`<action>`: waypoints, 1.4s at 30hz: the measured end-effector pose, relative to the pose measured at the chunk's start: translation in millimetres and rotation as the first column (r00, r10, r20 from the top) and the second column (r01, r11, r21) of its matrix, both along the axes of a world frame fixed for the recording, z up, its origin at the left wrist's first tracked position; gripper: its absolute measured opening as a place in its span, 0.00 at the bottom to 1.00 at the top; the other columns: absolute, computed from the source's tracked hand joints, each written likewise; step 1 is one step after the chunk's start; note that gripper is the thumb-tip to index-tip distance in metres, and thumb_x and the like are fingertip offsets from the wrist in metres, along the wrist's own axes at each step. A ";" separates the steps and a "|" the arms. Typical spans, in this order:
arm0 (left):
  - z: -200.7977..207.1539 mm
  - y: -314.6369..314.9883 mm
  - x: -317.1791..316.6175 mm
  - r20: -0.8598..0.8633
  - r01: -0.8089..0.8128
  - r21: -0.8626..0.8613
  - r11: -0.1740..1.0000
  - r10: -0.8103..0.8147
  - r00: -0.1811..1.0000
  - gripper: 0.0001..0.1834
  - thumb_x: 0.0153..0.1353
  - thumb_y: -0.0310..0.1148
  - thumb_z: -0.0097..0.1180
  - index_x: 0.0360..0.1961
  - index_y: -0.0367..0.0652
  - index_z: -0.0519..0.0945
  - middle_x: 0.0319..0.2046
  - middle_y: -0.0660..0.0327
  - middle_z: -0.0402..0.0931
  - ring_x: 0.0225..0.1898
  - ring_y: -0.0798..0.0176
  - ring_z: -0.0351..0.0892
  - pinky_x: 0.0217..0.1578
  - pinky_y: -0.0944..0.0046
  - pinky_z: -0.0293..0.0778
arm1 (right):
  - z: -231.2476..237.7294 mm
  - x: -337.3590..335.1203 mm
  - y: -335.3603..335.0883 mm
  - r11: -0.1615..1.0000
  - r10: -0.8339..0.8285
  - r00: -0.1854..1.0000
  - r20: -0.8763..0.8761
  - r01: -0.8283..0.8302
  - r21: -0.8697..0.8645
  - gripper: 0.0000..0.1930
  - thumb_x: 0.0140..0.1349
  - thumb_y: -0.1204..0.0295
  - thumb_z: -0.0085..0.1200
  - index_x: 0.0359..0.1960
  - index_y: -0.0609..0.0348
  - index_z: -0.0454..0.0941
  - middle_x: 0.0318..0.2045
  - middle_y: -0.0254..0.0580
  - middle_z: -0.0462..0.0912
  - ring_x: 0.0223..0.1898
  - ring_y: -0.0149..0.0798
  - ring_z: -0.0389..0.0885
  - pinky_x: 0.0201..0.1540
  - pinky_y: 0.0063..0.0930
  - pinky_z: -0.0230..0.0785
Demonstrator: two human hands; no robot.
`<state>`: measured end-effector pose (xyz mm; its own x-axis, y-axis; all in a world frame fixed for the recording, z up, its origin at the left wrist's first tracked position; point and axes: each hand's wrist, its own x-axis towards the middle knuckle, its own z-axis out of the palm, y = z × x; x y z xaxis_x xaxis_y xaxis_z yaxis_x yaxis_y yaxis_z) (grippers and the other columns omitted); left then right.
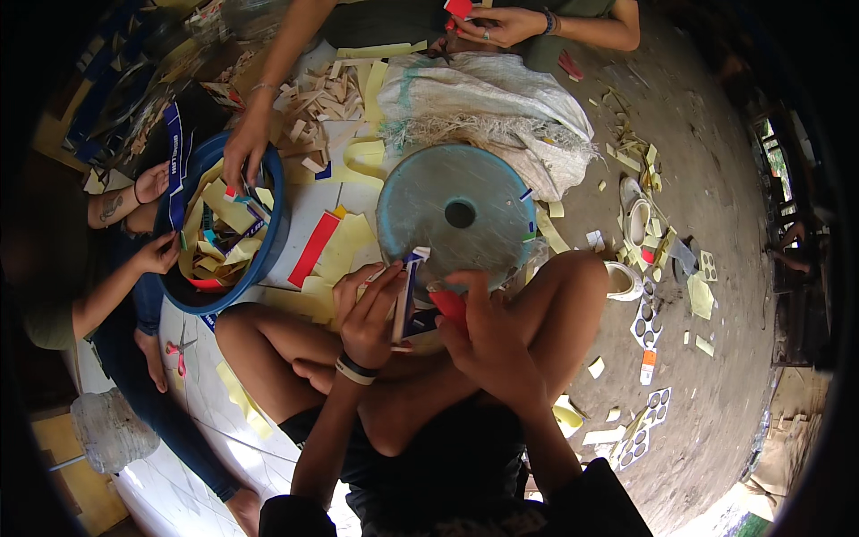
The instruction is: The person sits cross-legged on the floor and uses scissors to cut small rectangular pieces from a blue paper strip. They repeatedly pick up a strip, cut a piece, and place the cut piece into a blue basin. Other people nearby perform similar cutting actions.
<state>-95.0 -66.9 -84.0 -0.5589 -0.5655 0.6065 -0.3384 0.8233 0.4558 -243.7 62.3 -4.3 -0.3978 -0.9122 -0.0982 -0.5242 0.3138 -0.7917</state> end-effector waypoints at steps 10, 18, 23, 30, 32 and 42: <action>2.0 11.1 -9.1 -0.010 0.016 0.085 0.996 -0.015 1.000 0.25 0.49 0.24 0.63 0.52 0.41 0.87 0.57 0.58 0.83 0.58 0.49 0.79 0.58 0.51 0.72 | -19.6 8.7 -3.0 0.989 -0.040 0.998 0.050 0.046 -0.137 0.18 0.72 0.74 0.54 0.60 0.57 0.65 0.33 0.59 0.86 0.37 0.64 0.86 0.42 0.53 0.74; 1.3 38.5 -16.7 -0.157 -0.046 0.336 0.941 0.104 0.982 0.33 0.42 0.16 0.68 0.55 0.42 0.84 0.54 0.53 0.83 0.55 0.46 0.81 0.59 0.51 0.76 | -22.5 7.7 0.8 0.986 -0.047 0.998 0.029 0.051 -0.158 0.18 0.71 0.78 0.55 0.61 0.58 0.68 0.35 0.57 0.86 0.34 0.59 0.86 0.40 0.47 0.75; 3.4 50.3 -20.9 -0.245 -0.043 0.425 0.904 0.160 0.956 0.29 0.51 0.19 0.73 0.57 0.40 0.83 0.54 0.51 0.83 0.54 0.48 0.85 0.54 0.55 0.81 | -29.3 2.9 3.7 0.984 -0.046 0.988 0.149 0.070 -0.164 0.18 0.72 0.77 0.56 0.61 0.58 0.69 0.36 0.53 0.86 0.32 0.48 0.88 0.37 0.40 0.76; -2.5 43.3 -17.4 -0.216 -0.001 0.216 0.976 0.049 0.975 0.28 0.52 0.18 0.71 0.58 0.38 0.84 0.56 0.50 0.82 0.53 0.47 0.86 0.51 0.55 0.83 | -32.4 -2.3 7.6 0.993 -0.053 0.965 0.256 0.078 -0.086 0.17 0.76 0.75 0.54 0.63 0.57 0.68 0.37 0.46 0.85 0.30 0.34 0.86 0.32 0.29 0.76; -5.9 40.8 -17.6 -0.197 0.014 0.169 0.986 0.020 0.980 0.27 0.52 0.19 0.70 0.57 0.38 0.84 0.57 0.51 0.82 0.53 0.47 0.86 0.52 0.54 0.83 | -29.5 -2.2 10.9 0.994 -0.070 0.956 0.285 0.091 -0.061 0.17 0.76 0.75 0.52 0.63 0.57 0.68 0.36 0.48 0.85 0.30 0.39 0.86 0.36 0.33 0.75; -2.9 32.6 -24.1 -0.088 0.068 0.077 0.995 -0.062 0.994 0.25 0.48 0.26 0.71 0.51 0.35 0.84 0.59 0.54 0.81 0.56 0.45 0.81 0.55 0.51 0.81 | -16.8 3.0 5.3 0.995 -0.078 0.995 -0.067 0.074 -0.063 0.23 0.71 0.81 0.48 0.67 0.55 0.63 0.40 0.59 0.87 0.41 0.67 0.86 0.69 0.65 0.62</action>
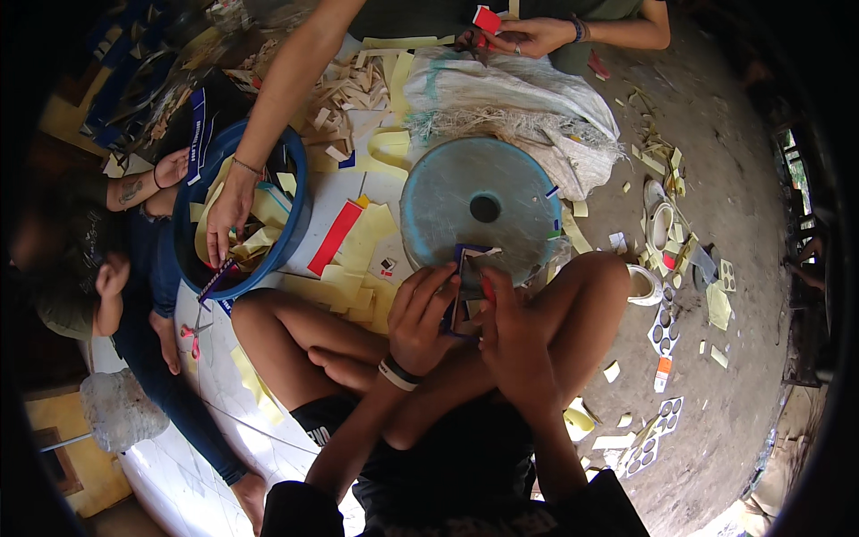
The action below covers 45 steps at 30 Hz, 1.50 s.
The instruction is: The person sits cross-legged on the floor and uses scissors to cut small rectangular pieces from a blue paper strip. They repeatedly pick up a strip, cut a piece, and place the cut piece into a blue basin. Other people nearby perform similar cutting actions.
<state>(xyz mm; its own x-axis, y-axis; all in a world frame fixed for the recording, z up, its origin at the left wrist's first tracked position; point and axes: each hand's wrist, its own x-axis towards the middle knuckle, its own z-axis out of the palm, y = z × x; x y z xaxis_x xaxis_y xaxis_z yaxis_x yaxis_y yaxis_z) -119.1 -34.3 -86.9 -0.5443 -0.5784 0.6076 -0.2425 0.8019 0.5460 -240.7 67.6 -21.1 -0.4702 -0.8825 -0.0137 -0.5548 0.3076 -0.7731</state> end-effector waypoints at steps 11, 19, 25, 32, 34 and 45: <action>11.4 1.6 0.3 0.036 0.023 0.059 0.998 -0.025 0.999 0.24 0.50 0.21 0.69 0.52 0.35 0.84 0.58 0.54 0.82 0.57 0.44 0.80 0.57 0.49 0.78 | 20.9 1.4 -8.3 0.978 0.084 0.995 -0.057 -0.071 0.196 0.44 0.57 0.87 0.57 0.74 0.61 0.48 0.40 0.65 0.86 0.48 0.69 0.85 0.64 0.63 0.67; 9.0 -0.4 1.8 0.052 0.028 0.011 1.000 -0.029 0.998 0.27 0.48 0.27 0.69 0.53 0.35 0.84 0.60 0.55 0.81 0.55 0.46 0.80 0.55 0.52 0.79 | 21.6 1.2 -13.1 0.988 0.095 0.982 -0.164 -0.072 0.138 0.42 0.56 0.86 0.58 0.73 0.63 0.51 0.39 0.68 0.85 0.46 0.69 0.85 0.62 0.62 0.67; 7.0 -0.5 3.2 0.073 0.028 0.005 1.000 -0.028 0.997 0.25 0.50 0.25 0.68 0.53 0.35 0.85 0.61 0.55 0.80 0.55 0.48 0.81 0.53 0.53 0.81 | 25.3 -3.0 -17.0 0.967 0.108 0.985 -0.135 -0.072 0.246 0.38 0.59 0.83 0.57 0.71 0.63 0.55 0.36 0.67 0.85 0.43 0.68 0.86 0.56 0.61 0.73; 8.5 -1.0 3.2 0.073 0.033 -0.021 0.999 -0.032 0.997 0.24 0.51 0.24 0.67 0.52 0.34 0.85 0.60 0.54 0.81 0.52 0.50 0.82 0.51 0.54 0.82 | 38.2 -9.3 -29.3 0.932 0.197 0.912 -0.359 -0.061 0.359 0.33 0.60 0.75 0.61 0.67 0.60 0.62 0.28 0.59 0.85 0.34 0.65 0.88 0.37 0.55 0.82; 7.5 -0.7 2.8 0.061 0.035 -0.008 0.999 -0.035 0.998 0.23 0.52 0.24 0.67 0.52 0.34 0.85 0.60 0.54 0.81 0.51 0.50 0.82 0.50 0.54 0.82 | 44.1 -11.0 -32.3 0.923 0.196 0.916 -0.349 -0.053 0.380 0.23 0.66 0.75 0.56 0.62 0.57 0.67 0.30 0.59 0.86 0.35 0.64 0.87 0.38 0.58 0.80; 8.3 5.4 1.4 0.034 -0.011 -0.008 1.000 0.011 0.999 0.24 0.52 0.24 0.68 0.53 0.35 0.85 0.59 0.55 0.82 0.48 0.52 0.83 0.47 0.56 0.83 | 60.0 -1.6 -27.1 0.899 0.242 0.902 -0.358 -0.070 0.432 0.19 0.68 0.74 0.55 0.61 0.54 0.71 0.28 0.57 0.86 0.36 0.61 0.88 0.39 0.56 0.79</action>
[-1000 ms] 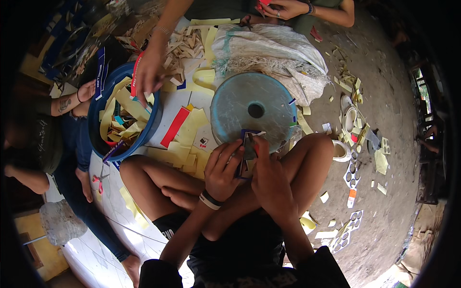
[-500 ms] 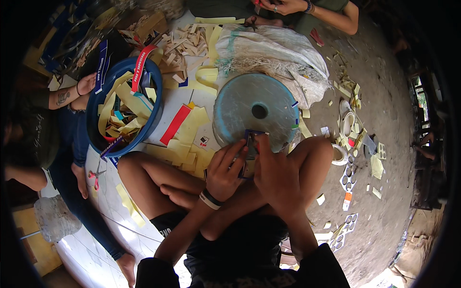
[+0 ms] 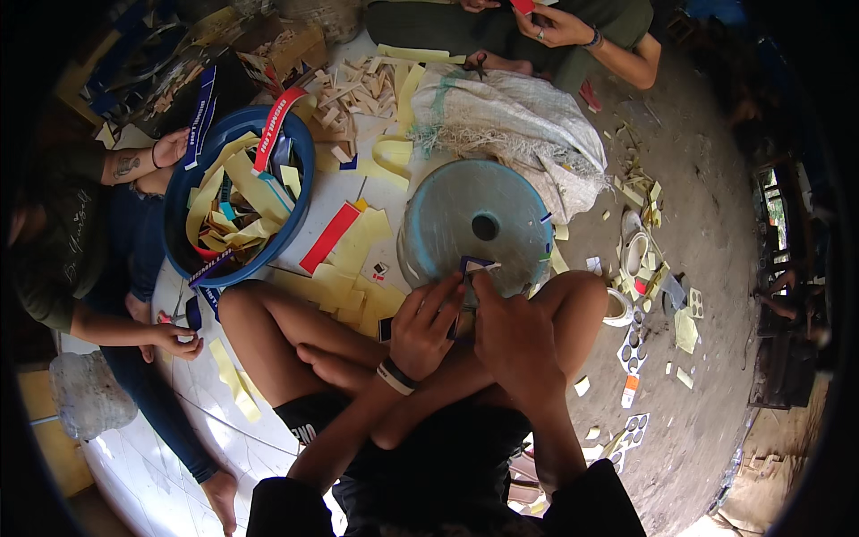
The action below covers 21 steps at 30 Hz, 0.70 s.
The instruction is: The person sits cross-legged on the floor and uses scissors to cut small rectangular pieces from a blue paper strip. They repeatedly pick up a strip, cut a piece, and place the cut piece into a blue basin. Other people nearby perform similar cutting actions.
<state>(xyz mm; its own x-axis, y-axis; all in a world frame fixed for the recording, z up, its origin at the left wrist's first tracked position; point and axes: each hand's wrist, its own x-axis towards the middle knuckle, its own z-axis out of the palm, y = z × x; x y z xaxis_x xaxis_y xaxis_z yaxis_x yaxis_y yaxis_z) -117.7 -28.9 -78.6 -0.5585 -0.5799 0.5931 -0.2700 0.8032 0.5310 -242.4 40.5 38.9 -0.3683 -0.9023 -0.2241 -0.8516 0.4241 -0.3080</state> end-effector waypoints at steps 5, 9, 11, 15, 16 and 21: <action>5.6 -2.0 3.8 -0.180 -0.027 0.197 0.980 0.063 0.982 0.22 0.53 0.19 0.68 0.52 0.34 0.84 0.56 0.53 0.83 0.48 0.51 0.85 0.49 0.57 0.83 | 2.2 -13.7 19.5 0.962 -0.183 0.963 0.198 0.217 -0.168 0.19 0.70 0.75 0.56 0.61 0.51 0.74 0.34 0.57 0.88 0.36 0.60 0.88 0.41 0.53 0.79; 18.5 -2.8 21.5 -0.361 0.038 0.590 0.806 0.222 0.906 0.18 0.62 0.17 0.65 0.54 0.32 0.82 0.54 0.52 0.84 0.53 0.58 0.85 0.55 0.62 0.79 | -9.4 -24.4 29.8 0.921 -0.283 0.943 0.172 0.318 -0.225 0.22 0.70 0.71 0.55 0.66 0.46 0.72 0.36 0.58 0.89 0.39 0.66 0.87 0.46 0.60 0.78; 28.0 -2.3 30.1 -0.491 0.207 0.719 0.663 0.273 0.827 0.15 0.68 0.18 0.62 0.55 0.30 0.81 0.54 0.55 0.83 0.56 0.66 0.82 0.58 0.66 0.77 | -27.1 -30.8 17.8 0.919 -0.271 0.956 0.110 0.291 -0.265 0.24 0.70 0.71 0.55 0.68 0.45 0.72 0.37 0.61 0.88 0.40 0.66 0.87 0.47 0.60 0.78; 46.0 -6.3 50.1 -0.566 0.361 0.784 0.505 0.342 0.750 0.13 0.72 0.22 0.59 0.56 0.29 0.79 0.52 0.55 0.83 0.54 0.63 0.83 0.61 0.63 0.77 | -49.6 -41.8 -5.7 0.939 -0.153 0.988 -0.009 0.142 -0.313 0.28 0.70 0.70 0.56 0.72 0.43 0.69 0.50 0.61 0.85 0.46 0.64 0.86 0.50 0.57 0.78; 49.6 -7.3 56.1 -0.548 0.360 0.801 0.478 0.345 0.762 0.13 0.74 0.24 0.58 0.56 0.29 0.79 0.52 0.55 0.83 0.54 0.63 0.83 0.61 0.62 0.77 | -48.0 -42.3 -8.9 0.945 -0.135 0.991 -0.011 0.125 -0.303 0.29 0.70 0.69 0.56 0.72 0.43 0.69 0.54 0.60 0.83 0.48 0.64 0.85 0.51 0.56 0.78; 59.2 -12.8 77.2 -0.580 0.469 0.808 0.356 0.336 0.742 0.15 0.78 0.32 0.52 0.57 0.31 0.77 0.51 0.55 0.81 0.54 0.59 0.83 0.62 0.55 0.79 | -7.1 -22.2 -12.3 0.886 0.033 0.998 0.057 -0.003 -0.463 0.30 0.65 0.71 0.65 0.70 0.50 0.73 0.60 0.50 0.81 0.53 0.51 0.84 0.53 0.45 0.79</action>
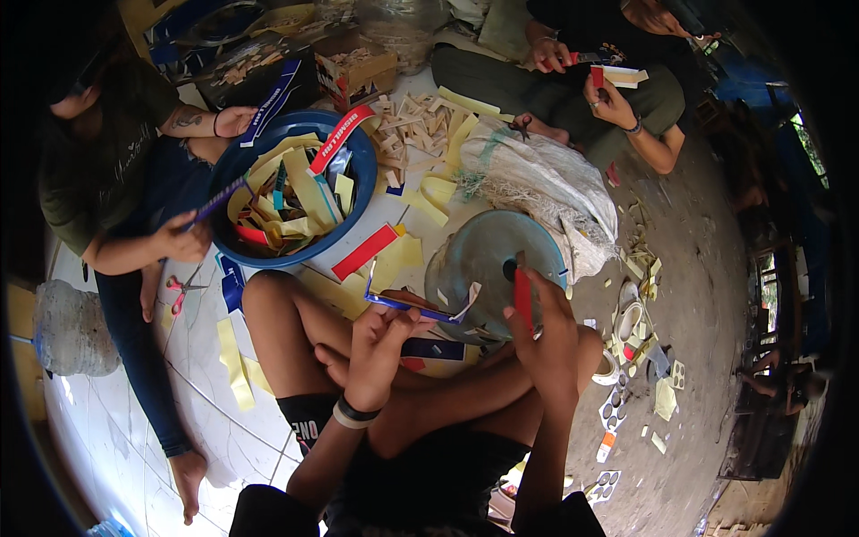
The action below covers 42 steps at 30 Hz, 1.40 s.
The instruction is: The person sits cross-legged on the floor and uses scissors to cut small rectangular pieces from a blue paper strip. They repeatedly pick up a strip, cut a piece, and place the cut piece into a blue basin. Other people nearby perform similar cutting actions.
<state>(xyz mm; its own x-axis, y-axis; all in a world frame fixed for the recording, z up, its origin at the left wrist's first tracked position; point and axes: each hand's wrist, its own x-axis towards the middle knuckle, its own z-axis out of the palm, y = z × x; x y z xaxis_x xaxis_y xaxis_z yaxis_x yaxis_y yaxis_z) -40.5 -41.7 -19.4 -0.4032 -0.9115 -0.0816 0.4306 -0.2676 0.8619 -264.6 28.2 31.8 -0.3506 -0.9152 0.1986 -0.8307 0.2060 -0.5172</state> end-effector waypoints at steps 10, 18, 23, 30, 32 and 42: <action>15.0 -1.1 3.7 0.012 0.252 -0.008 0.968 -0.252 0.968 0.12 0.75 0.26 0.52 0.55 0.33 0.77 0.47 0.58 0.81 0.50 0.66 0.83 0.55 0.63 0.79 | 19.5 16.7 6.9 0.920 0.267 0.664 0.698 -0.392 0.022 0.12 0.63 0.80 0.69 0.47 0.63 0.83 0.42 0.39 0.88 0.42 0.30 0.87 0.47 0.24 0.80; 22.9 18.9 -0.3 0.034 0.203 -0.022 0.979 -0.202 0.979 0.21 0.68 0.18 0.61 0.61 0.33 0.74 0.50 0.60 0.80 0.51 0.69 0.82 0.57 0.66 0.78 | 1.4 32.6 16.3 0.960 0.237 0.551 0.800 -0.257 -0.108 0.09 0.63 0.87 0.66 0.43 0.68 0.84 0.45 0.43 0.89 0.47 0.32 0.89 0.54 0.26 0.82; 21.1 26.0 -1.6 -0.022 0.193 -0.025 0.981 -0.194 0.981 0.24 0.65 0.15 0.62 0.62 0.31 0.76 0.54 0.58 0.80 0.52 0.69 0.82 0.58 0.65 0.79 | 2.2 37.5 23.2 0.965 0.237 0.528 0.815 -0.225 -0.135 0.09 0.63 0.87 0.66 0.44 0.69 0.86 0.44 0.44 0.90 0.46 0.31 0.89 0.52 0.25 0.83; 23.4 37.9 0.1 -0.014 0.141 -0.006 0.990 -0.141 0.990 0.23 0.62 0.12 0.61 0.60 0.30 0.77 0.57 0.57 0.80 0.52 0.68 0.82 0.57 0.66 0.79 | 13.3 41.5 32.7 0.969 0.225 0.632 0.741 -0.227 -0.100 0.09 0.63 0.87 0.65 0.45 0.70 0.86 0.44 0.46 0.91 0.45 0.30 0.90 0.51 0.24 0.83; 25.5 39.0 0.7 0.007 0.130 -0.041 0.991 -0.130 0.991 0.23 0.62 0.12 0.62 0.60 0.30 0.77 0.55 0.57 0.80 0.52 0.68 0.83 0.57 0.66 0.79 | 13.1 42.0 32.7 0.970 0.209 0.581 0.786 -0.223 -0.093 0.09 0.64 0.87 0.64 0.46 0.71 0.86 0.44 0.46 0.91 0.45 0.29 0.89 0.51 0.23 0.83; 38.3 49.4 2.3 0.131 0.047 -0.178 0.983 -0.023 0.991 0.22 0.60 0.13 0.65 0.56 0.30 0.78 0.49 0.57 0.83 0.51 0.64 0.85 0.55 0.64 0.80 | 10.0 56.7 38.2 0.990 0.137 0.395 0.908 -0.077 -0.116 0.12 0.65 0.89 0.62 0.50 0.74 0.84 0.46 0.45 0.89 0.44 0.29 0.89 0.48 0.19 0.83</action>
